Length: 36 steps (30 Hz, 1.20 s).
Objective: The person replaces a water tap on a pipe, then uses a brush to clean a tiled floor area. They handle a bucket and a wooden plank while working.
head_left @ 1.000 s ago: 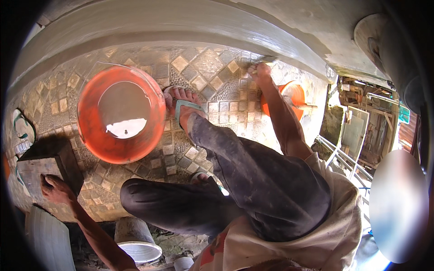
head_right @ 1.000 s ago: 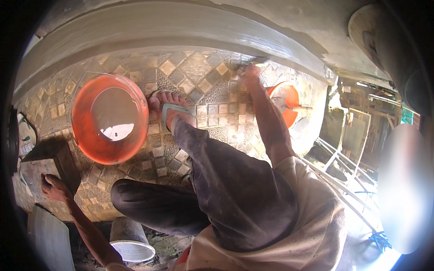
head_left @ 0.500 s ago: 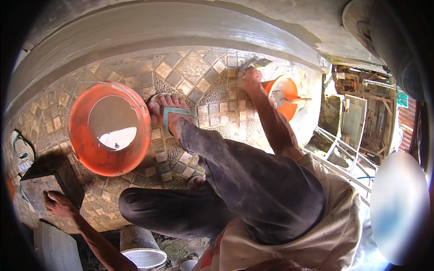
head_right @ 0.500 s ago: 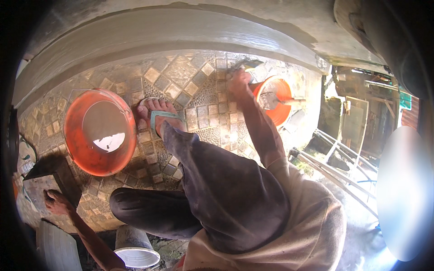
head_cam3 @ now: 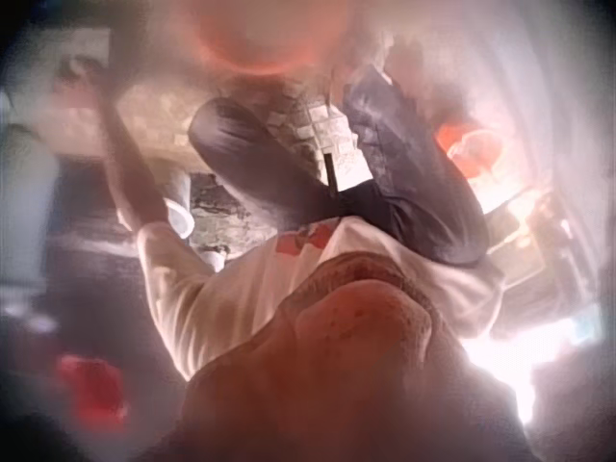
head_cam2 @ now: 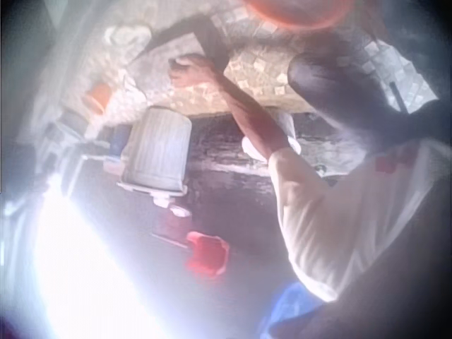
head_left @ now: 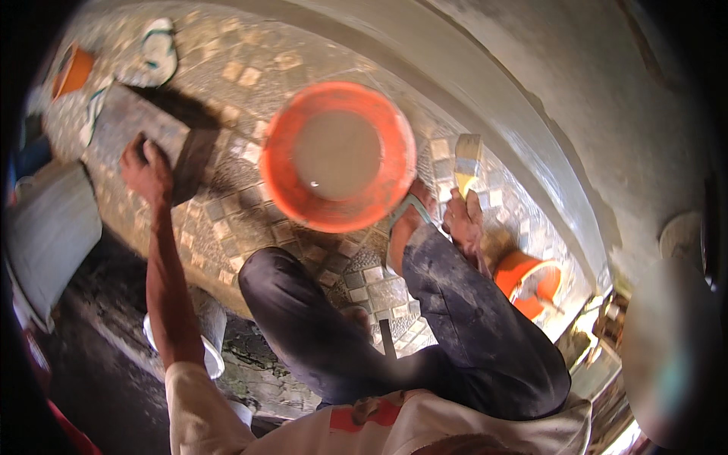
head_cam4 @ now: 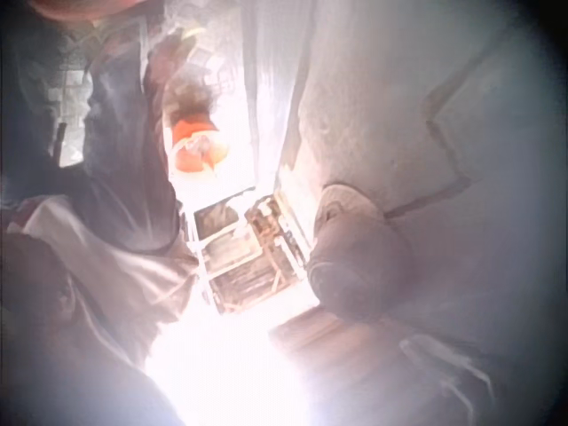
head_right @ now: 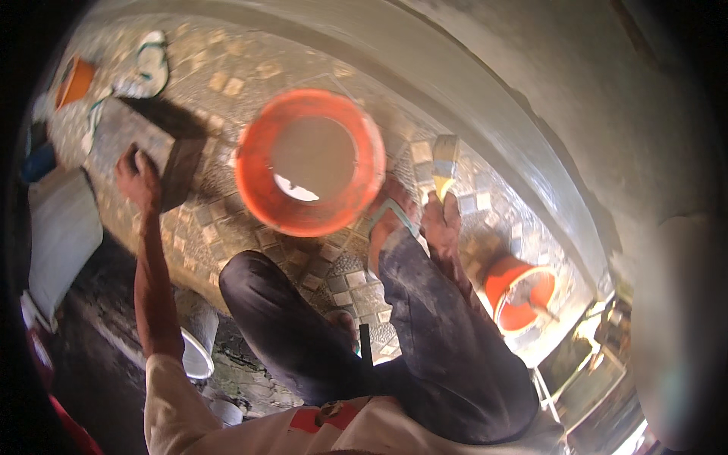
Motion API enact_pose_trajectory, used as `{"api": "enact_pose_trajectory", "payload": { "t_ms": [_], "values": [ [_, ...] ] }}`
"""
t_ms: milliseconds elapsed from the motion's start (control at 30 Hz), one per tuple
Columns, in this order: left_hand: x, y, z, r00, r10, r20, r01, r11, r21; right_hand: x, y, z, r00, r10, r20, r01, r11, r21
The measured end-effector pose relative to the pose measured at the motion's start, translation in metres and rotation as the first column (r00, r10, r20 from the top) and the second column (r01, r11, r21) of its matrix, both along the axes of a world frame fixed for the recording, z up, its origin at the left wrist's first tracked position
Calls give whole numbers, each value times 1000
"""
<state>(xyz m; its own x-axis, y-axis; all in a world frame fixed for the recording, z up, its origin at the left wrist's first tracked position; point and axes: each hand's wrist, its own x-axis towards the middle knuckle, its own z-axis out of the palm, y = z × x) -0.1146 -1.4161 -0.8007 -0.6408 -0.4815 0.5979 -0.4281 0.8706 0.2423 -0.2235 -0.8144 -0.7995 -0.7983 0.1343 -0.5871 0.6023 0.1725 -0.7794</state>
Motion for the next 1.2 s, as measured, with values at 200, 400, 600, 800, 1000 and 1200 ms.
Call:
{"api": "enact_pose_trajectory", "payload": {
  "t_ms": [200,400,600,800,1000,1200],
  "values": [
    [7,21,10,965,168,-203,-164,986,36,-23,-9,26,993,116,16,-113,986,-122],
    [-22,162,44,969,-168,-182,244,769,590,-34,2,14,976,213,-34,-215,975,-50],
    [-37,212,62,974,-222,52,18,302,953,-54,-31,13,886,450,-113,-419,881,219],
    [1,196,45,984,-162,71,-45,161,986,-96,-74,-1,824,563,-71,-556,826,94],
    [70,175,85,976,-87,201,-204,-25,979,-134,-165,-40,701,688,-187,-692,719,54],
    [148,145,89,925,-4,381,-381,12,925,-156,-324,-26,561,815,-146,-818,573,57]
  ]
}}
